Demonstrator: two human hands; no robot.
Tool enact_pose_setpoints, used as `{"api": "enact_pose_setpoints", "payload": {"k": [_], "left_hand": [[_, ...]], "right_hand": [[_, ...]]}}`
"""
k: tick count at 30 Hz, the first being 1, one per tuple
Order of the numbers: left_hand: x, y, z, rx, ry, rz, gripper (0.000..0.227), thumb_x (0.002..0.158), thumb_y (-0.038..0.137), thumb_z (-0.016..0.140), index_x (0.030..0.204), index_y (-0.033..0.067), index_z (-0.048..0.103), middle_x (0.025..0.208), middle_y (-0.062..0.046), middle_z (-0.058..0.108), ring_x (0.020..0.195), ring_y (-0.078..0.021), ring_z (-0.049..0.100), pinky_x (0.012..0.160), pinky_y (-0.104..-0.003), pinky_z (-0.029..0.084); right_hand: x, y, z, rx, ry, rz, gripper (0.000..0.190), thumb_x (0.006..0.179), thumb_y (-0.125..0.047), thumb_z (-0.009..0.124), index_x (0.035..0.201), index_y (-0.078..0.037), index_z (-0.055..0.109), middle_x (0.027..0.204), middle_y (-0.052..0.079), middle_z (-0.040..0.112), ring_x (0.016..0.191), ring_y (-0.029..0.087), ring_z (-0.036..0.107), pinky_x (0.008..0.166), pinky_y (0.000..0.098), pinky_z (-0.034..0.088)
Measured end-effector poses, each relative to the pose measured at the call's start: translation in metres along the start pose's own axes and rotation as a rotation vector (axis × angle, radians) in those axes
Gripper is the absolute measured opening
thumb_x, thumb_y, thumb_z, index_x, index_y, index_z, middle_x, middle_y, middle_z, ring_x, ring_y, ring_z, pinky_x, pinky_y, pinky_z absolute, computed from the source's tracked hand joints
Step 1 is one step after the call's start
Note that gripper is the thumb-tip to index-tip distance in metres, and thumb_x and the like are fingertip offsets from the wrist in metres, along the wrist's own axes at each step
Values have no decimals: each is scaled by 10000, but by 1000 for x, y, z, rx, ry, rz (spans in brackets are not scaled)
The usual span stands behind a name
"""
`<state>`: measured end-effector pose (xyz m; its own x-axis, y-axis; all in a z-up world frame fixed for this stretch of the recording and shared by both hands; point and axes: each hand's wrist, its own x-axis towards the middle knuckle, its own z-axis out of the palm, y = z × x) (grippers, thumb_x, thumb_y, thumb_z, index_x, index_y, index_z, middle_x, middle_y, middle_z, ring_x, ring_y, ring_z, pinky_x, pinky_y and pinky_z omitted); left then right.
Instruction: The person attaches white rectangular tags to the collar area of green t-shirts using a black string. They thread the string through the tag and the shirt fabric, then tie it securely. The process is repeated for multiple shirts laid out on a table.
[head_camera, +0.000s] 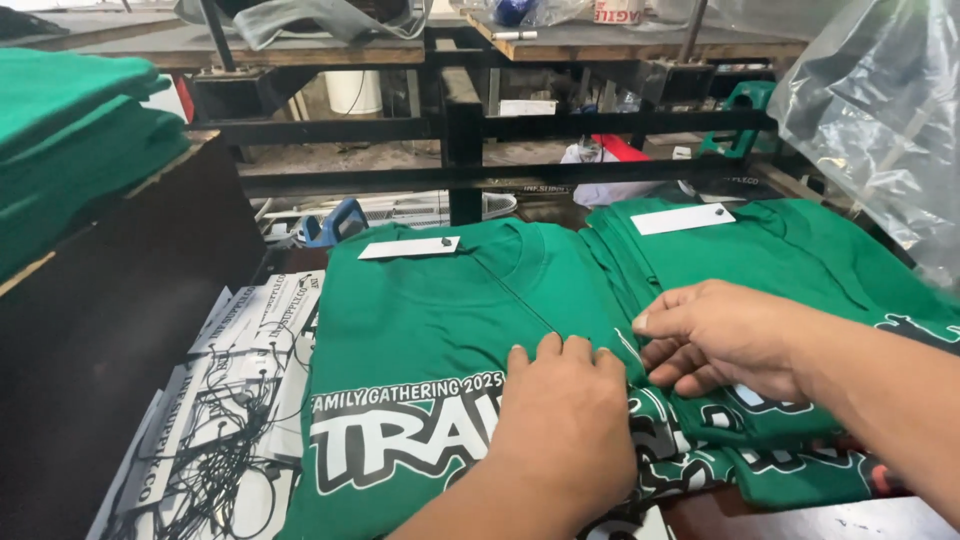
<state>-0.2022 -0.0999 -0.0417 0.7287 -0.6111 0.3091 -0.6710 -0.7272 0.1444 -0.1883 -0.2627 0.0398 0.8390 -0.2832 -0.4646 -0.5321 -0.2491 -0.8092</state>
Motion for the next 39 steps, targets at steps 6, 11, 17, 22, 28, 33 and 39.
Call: {"api": "enact_pose_setpoints", "payload": {"k": [6,11,17,22,28,33,39], "left_hand": [[15,2,-54,-552,-135,-554,394,970,381,451,932,89,712,971,-180,729,921,-425,650,816,-545,505],[17,-23,-76,-1100,87,-893,243,909,298,551,813,87,622,773,-84,596,697,-254,475,651,-449,353],[0,-42,-83,-1736,370,-1129,317,913,228,582,664,136,410,558,-2,429,500,-197,320,520,-377,333],[0,-46,-84,-1930,420,-1143,279,942,229,615,701,89,599,635,-40,626,519,-216,509,546,-368,458],[0,-55,-55,-1704,320,-968,310,772,216,647,956,6,782,881,-87,759,921,-212,689,901,-398,554],[-3,-49,-71,-1401,162,-797,165,770,249,552,663,126,527,692,-4,504,726,-238,417,701,-409,422],[-2,-35,-92,-1316,45,-848,228,764,249,470,627,134,327,644,-10,363,684,-232,313,618,-431,316]], "right_hand": [[1,-2,-4,78,14,16,167,1023,-177,621,1012,-11,606,986,244,682,843,348,667,647,403,498],[-12,-9,6,177,66,63,456,1073,-386,495,1265,15,593,1180,308,684,1031,392,673,759,420,511],[16,-9,23,337,90,-84,473,1101,-477,440,1257,-51,573,1039,203,639,866,296,632,669,365,526],[4,-45,58,356,38,-65,610,1032,-529,370,1515,-163,435,1441,235,559,1323,436,613,982,495,555],[104,-51,53,266,-97,-167,728,986,-694,480,1483,-164,520,1217,108,687,1078,235,737,740,222,553],[154,-79,58,288,-111,-105,210,1035,-381,576,1057,-201,681,1047,63,751,961,263,718,980,517,574],[126,-100,74,51,-32,-170,158,997,-59,608,1103,-172,635,1005,167,736,893,366,717,777,619,605]]}}
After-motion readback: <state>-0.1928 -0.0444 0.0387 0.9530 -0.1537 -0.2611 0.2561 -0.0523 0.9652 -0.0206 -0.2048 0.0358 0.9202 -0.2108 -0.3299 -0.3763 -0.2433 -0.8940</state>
